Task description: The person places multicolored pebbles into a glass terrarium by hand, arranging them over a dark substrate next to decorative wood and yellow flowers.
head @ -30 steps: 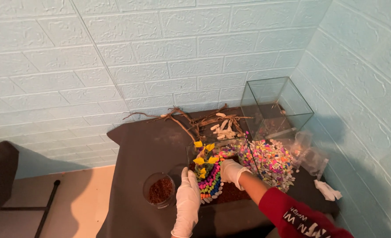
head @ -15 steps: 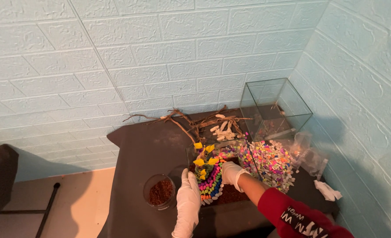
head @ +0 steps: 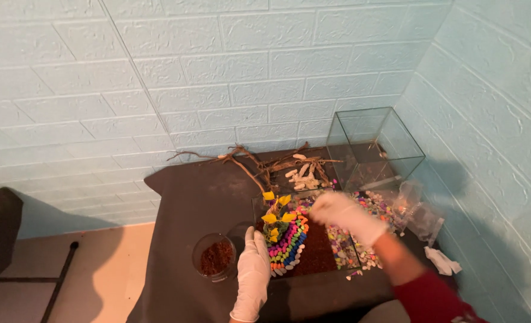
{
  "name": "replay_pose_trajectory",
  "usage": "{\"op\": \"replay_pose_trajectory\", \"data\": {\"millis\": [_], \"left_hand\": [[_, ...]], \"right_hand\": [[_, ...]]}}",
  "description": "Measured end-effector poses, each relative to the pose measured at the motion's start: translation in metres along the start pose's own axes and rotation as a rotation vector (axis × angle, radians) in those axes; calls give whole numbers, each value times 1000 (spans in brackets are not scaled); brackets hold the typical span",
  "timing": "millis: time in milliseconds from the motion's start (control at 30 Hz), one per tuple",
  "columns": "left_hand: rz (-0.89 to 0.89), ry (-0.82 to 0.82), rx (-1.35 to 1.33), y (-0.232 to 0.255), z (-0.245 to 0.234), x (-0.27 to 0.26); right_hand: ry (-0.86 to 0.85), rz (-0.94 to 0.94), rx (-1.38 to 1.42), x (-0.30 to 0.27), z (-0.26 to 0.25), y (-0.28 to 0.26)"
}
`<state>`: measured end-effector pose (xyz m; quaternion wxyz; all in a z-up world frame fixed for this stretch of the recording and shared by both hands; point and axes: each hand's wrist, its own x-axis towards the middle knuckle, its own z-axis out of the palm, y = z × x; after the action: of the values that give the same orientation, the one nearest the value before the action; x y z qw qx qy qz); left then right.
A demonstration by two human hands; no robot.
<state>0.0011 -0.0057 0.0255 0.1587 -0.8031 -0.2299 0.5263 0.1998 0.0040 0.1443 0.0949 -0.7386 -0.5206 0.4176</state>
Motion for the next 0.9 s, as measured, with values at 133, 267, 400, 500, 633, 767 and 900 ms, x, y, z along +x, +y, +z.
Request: {"op": "replay_pose_trajectory", "data": {"millis": [133, 267, 400, 500, 633, 767, 900], "left_hand": [[3, -12, 22, -2, -3, -6], [40, -66, 44, -10, -13, -22], [13, -49, 47, -7, -7, -11], [11, -57, 48, -3, -4, -5], [-20, -30, 75, 4, 6, 11], [-43, 6, 77, 7, 8, 11], [-22, -15, 47, 0, 0, -3]], "right_hand": [[309, 89, 326, 37, -45, 62], [322, 255, 213, 78, -34, 126], [230, 260, -224, 206, -13, 250], [340, 668, 820, 280, 25, 319], [324, 286, -357, 248, 26, 316], [395, 338, -348, 273, 17, 333], [500, 174, 40, 92, -15, 154]]}}
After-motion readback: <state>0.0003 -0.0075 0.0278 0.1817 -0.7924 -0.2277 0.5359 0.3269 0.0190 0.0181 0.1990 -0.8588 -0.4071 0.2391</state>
